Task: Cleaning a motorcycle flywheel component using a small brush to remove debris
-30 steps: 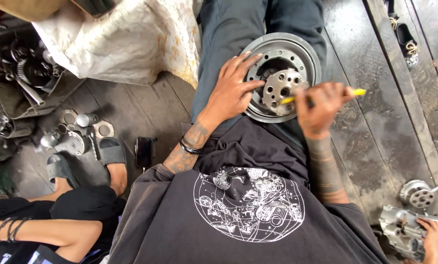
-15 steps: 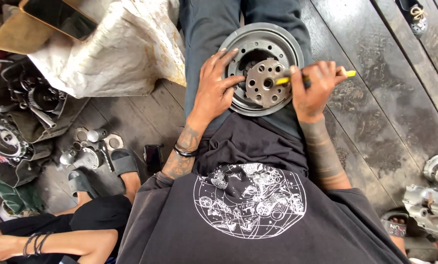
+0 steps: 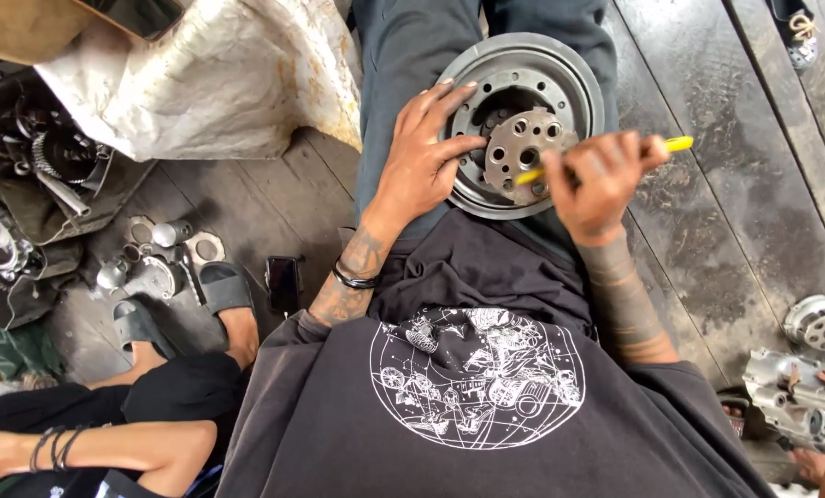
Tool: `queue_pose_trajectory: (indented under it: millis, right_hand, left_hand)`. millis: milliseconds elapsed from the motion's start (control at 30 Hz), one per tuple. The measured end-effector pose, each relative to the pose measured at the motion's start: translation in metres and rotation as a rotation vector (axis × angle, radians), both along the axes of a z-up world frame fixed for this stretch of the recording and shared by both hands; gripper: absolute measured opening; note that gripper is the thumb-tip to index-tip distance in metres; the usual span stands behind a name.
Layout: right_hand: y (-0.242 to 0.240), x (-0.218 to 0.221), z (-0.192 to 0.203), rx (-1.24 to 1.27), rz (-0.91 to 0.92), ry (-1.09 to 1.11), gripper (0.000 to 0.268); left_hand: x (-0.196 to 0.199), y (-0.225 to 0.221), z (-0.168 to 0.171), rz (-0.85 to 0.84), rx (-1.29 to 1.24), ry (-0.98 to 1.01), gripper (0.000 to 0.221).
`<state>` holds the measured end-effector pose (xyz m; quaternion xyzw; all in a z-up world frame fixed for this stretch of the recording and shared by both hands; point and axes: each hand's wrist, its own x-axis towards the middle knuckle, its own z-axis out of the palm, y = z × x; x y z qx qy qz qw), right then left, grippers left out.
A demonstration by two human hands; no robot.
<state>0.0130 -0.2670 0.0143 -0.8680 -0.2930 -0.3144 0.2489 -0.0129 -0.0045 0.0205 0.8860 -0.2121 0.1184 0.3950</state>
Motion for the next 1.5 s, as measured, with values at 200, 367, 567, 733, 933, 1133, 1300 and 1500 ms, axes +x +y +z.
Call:
queue_pose_trajectory:
  millis: [200,367,567,733,933,1133,1300,1500]
  right_hand:
    - [-0.005,0.006,0.001,0.016,-0.287,0.009,0.050]
    - [-0.008,0.006,-0.002,-0.039,-0.029,0.009,0.045]
    - [-0.006,-0.003,-0.003,-0.066,-0.016,0.008,0.047]
    - [-0.012,0.008,0.000,0.012,-0.116,0.034,0.044]
    - [-0.003,-0.003,0.009,-0.033,0.007,0.038,0.041]
    - [-0.014,0.007,-0.001,-0.001,-0.062,0.019,0.039]
    - [-0.004,-0.001,0.013,-0.026,0.049,0.057,0.038]
    - [0.003,0.000,0.019,-0.065,-0.082,0.038,0.037]
  left_hand:
    - [0.001,0.001,0.002,0.016,-0.044,0.018,0.044]
    - [0.000,0.001,0.001,0.000,-0.037,0.022,0.042]
    - [0.001,0.001,0.001,0.015,-0.042,0.005,0.044]
    - [0.001,-0.001,0.000,0.003,-0.037,-0.002,0.041]
    - [0.002,-0.006,-0.011,0.112,-0.087,-0.074,0.035]
    - [0.002,-0.007,-0.011,0.117,-0.081,-0.080,0.036]
    - [0.001,-0.008,-0.013,0.104,-0.079,-0.080,0.036]
    - [0.004,-0.003,-0.011,0.099,-0.081,-0.101,0.038]
